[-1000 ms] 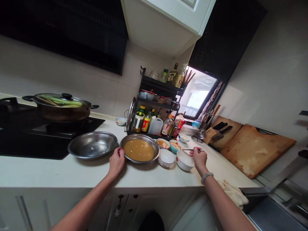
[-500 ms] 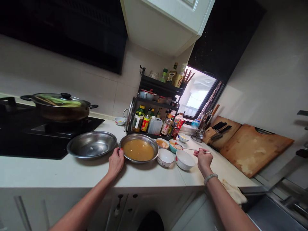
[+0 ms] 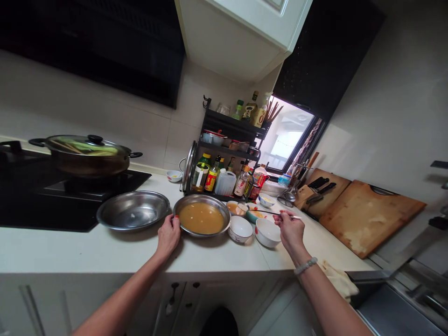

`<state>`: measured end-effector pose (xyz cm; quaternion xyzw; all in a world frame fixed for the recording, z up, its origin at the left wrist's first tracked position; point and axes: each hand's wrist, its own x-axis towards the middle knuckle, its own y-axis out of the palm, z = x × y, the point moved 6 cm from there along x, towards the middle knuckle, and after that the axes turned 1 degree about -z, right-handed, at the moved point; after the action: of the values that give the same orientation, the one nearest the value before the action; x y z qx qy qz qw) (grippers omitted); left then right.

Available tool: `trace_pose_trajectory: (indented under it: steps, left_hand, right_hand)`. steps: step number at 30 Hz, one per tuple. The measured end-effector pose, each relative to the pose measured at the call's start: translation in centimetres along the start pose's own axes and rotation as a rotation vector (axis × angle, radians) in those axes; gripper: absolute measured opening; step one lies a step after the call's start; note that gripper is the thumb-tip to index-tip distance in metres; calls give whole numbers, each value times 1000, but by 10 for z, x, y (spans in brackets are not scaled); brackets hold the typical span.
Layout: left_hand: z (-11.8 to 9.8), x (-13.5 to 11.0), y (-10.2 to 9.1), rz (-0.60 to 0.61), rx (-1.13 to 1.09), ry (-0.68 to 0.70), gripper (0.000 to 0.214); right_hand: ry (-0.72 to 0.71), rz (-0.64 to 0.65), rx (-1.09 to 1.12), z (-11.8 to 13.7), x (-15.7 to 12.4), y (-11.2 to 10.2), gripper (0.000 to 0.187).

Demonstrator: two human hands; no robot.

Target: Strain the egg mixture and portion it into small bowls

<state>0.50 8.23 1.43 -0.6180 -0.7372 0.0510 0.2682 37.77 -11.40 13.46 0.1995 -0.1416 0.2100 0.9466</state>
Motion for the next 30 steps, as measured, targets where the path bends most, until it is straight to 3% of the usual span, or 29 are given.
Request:
trace_pose_trajectory:
  steps: [6,11,15,19,24,30]
  left_hand:
    - [0,0,-1,-9,7,0,48]
    - [-1,0,-1,11,0,-13,49]
    - [-1,0,-1,18,7,-15,48]
    - [-2,0,-2,14,5,-5,48]
    - [-3,-1,-2,-5,9,0,46]
    - [-2,0,-2,4,12,-4,47]
  right_hand:
    - [-68,263,-62,11,-42,37,36]
    - [-352,543,-168,33,-81,57,23]
    - [-569,635,-251,48,-91,59,17]
    - [-596,487,-363,44,-60,45,23]
    - [-392,235,-573,11,-4,16,36]
    - [-193,113,-550,-15,19,-6,15]
